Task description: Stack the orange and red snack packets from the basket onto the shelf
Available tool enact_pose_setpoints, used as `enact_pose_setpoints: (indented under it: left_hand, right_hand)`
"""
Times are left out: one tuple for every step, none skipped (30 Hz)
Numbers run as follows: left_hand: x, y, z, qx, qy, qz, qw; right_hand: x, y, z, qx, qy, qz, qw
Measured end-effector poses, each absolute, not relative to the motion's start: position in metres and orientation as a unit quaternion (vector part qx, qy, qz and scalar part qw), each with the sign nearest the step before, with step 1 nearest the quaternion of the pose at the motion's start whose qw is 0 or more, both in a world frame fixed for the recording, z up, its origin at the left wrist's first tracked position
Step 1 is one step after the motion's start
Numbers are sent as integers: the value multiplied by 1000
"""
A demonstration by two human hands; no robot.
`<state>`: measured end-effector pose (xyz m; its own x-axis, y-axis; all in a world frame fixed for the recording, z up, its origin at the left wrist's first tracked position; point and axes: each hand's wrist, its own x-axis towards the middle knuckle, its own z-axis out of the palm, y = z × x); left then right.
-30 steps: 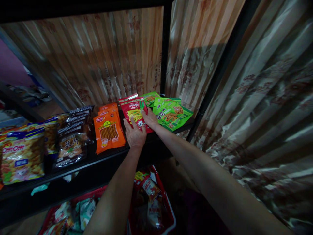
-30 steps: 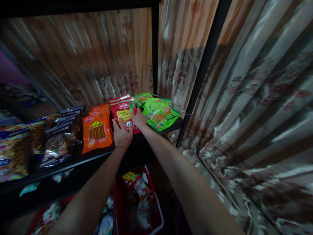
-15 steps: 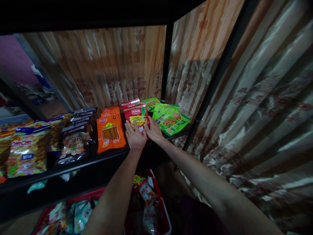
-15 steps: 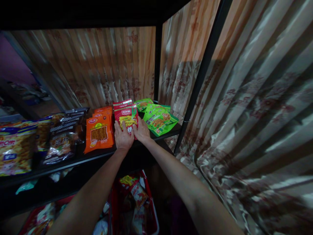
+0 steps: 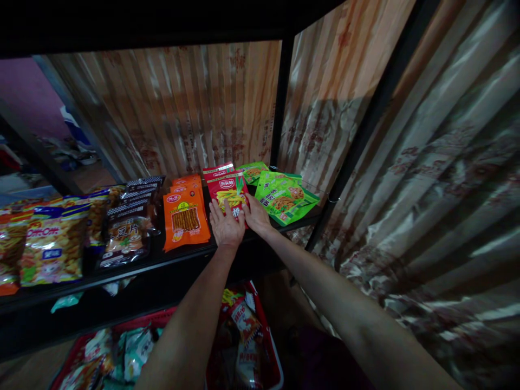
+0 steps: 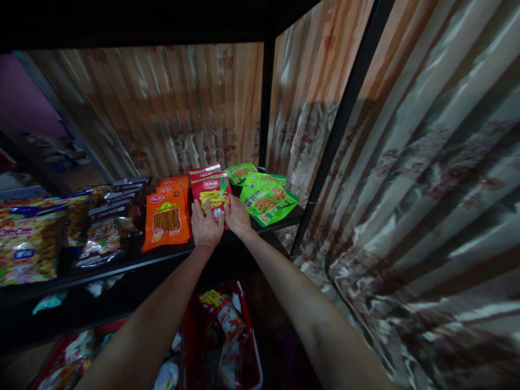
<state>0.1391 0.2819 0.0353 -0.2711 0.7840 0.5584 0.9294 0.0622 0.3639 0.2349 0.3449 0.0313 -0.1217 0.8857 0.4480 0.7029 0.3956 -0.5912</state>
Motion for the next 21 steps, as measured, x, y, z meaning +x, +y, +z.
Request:
enact_pose_setpoints:
  left_hand:
    - [139, 281, 35, -597, -716, -343, 113]
    - [139, 280, 35, -600, -712, -345, 118]
    - [139, 279, 35, -603, -708, -346, 122]
    - [139, 278, 35, -605, -705, -348, 124]
    - [139, 277, 35, -608, -701, -349, 126]
    - [139, 276, 35, -611, -698, -351, 128]
    - [138, 275, 35, -613, -694, -353, 130]
    - [138, 274, 35, -616, -691, -356, 131]
    - [137, 274, 35, -618, -688, -358, 130]
    - [136, 273, 35, -620, -686, -359, 128]
    - [135, 272, 35, -621, -685, -359, 125]
    - [134, 272, 34, -625, -684, -357, 122]
    - [133, 271, 34, -630, -681, -353, 119]
    - [133, 269, 33, -636, -679, -349, 117]
    - [132, 268, 32, -640, -677, -344, 117]
    - [132, 266, 31, -645, -675, -339, 117]
    - [132, 264, 30, -648, -674, -334, 117]
    - [132, 262, 30, -650, -674, -330, 119]
    - [132, 260, 30, -650, -675, -327, 120]
    - [132, 257, 30, -651, -677, -322, 118]
    - [132, 256, 30, -653, -678, -317, 113]
  right_hand:
    - [235, 344, 31, -537, -741, 111, 389]
    - [235, 343, 31, -536, -741, 106, 389]
    - [235, 341, 31, -537, -741, 101, 390]
    - [235, 340, 30, -538, -741, 96, 391]
    - [235, 339, 30, -539, -739, 92, 393]
    - [236, 338, 30, -540, -738, 88, 395]
    - [237, 337, 30, -539, -739, 85, 396]
    - [238, 336, 29, -537, -740, 81, 397]
    - [239, 335, 30, -534, -742, 77, 398]
    - [241, 334, 30, -532, -744, 73, 397]
    - [243, 332, 31, -530, -747, 69, 396]
    - [245, 330, 31, -529, -748, 65, 395]
    - [246, 328, 32, -529, -750, 63, 391]
    - [248, 325, 33, -530, -753, 63, 386]
    - [249, 322, 33, -530, -756, 64, 379]
    - [250, 319, 34, -530, -759, 68, 371]
    - [251, 316, 34, -529, -763, 75, 363]
    - [251, 313, 33, -529, -766, 82, 356]
    - [252, 311, 33, -529, -767, 90, 352]
    - [252, 309, 32, -528, -768, 98, 350]
    - [252, 307, 31, -524, -770, 105, 349]
